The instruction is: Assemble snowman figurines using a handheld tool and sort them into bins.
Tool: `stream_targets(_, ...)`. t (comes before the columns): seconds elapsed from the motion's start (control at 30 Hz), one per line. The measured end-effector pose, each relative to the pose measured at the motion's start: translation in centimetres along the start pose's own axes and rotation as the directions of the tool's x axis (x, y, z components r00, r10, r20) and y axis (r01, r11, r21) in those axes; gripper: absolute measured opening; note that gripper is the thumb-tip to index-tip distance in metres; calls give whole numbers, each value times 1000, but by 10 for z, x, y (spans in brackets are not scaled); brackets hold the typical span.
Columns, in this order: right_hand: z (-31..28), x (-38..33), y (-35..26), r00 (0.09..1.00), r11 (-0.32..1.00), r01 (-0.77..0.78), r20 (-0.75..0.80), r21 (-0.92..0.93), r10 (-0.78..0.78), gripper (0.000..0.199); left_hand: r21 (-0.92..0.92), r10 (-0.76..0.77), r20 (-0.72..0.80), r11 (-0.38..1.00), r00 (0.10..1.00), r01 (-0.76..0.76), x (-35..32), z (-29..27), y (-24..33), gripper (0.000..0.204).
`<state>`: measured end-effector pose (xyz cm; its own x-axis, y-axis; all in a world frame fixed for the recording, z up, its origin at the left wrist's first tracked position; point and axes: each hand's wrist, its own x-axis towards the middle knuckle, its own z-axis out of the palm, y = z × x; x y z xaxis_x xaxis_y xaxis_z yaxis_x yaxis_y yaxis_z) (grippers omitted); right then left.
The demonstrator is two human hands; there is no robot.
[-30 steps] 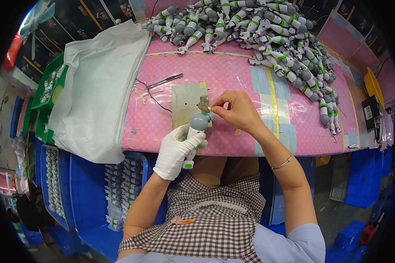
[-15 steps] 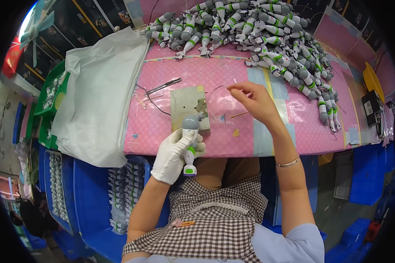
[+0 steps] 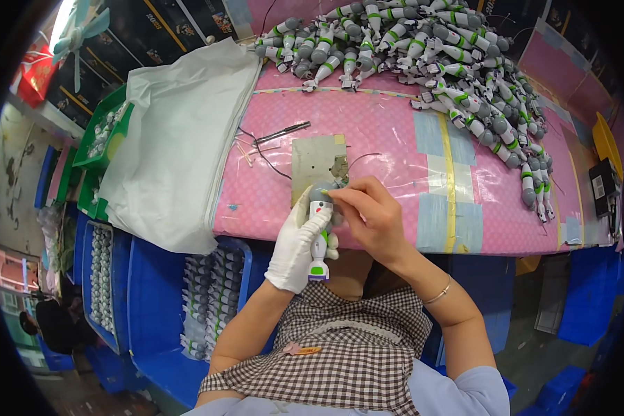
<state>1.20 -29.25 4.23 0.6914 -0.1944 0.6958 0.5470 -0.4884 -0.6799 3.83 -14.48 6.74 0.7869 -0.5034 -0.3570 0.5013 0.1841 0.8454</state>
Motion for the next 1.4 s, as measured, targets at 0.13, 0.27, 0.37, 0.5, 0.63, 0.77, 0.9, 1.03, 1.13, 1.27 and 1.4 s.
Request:
stream_targets(0.13, 3, -2, 3, 999, 998, -19, 49, -52, 21, 23, 51, 5, -40, 999, 999, -3, 1, 3, 0, 48)
stream_targets(0.27, 4, -8, 10, 999, 999, -37, 17, -15, 37, 21, 56, -11, 21, 998, 1000, 10, 1, -1, 0, 53)
stream_targets(0.37, 12, 5, 3, 999, 998, -52, -14, -29, 51, 21, 63, -7, 0, 998, 1000, 7, 1, -4, -1, 57)
stream_targets(0.5, 13, 0, 8, 999, 997, -34, -37, -66, 32, 20, 10, -50, 29, 999, 998, 50, 1, -5, 3, 57)
stream_targets(0.63, 10, -8, 11, 991, 992, -116, -74, -49, 112, 20, 58, -57, 29, 997, 998, 55, -1, -5, 6, 58)
stream_targets(0.77, 15, 4, 8, 998, 999, -14, -60, -46, 11, 22, 49, -58, 35, 997, 998, 56, 0, -5, 8, 58)
stream_targets(0.9, 10, -4, 14, 999, 997, -4, -32, -71, 2, 22, 41, -80, 55, 996, 995, 78, 2, -7, 9, 58)
stream_targets(1.03, 11, -2, 13, 998, 997, -29, -51, -72, 26, 22, 74, -47, 43, 996, 998, 43, 0, -5, 9, 57)
stream_targets(1.13, 12, 3, 10, 999, 997, -15, -37, -70, 12, 22, 59, -51, 51, 997, 997, 48, 2, -7, 9, 56)
stream_targets(1.27, 9, -8, 15, 998, 996, -32, -50, -82, 28, 22, 16, -81, 76, 997, 994, 80, 2, -7, 10, 56)
stream_targets(1.4, 12, -11, 11, 996, 997, -52, -76, -65, 47, 21, 15, -73, 37, 997, 997, 72, 0, -6, 9, 52)
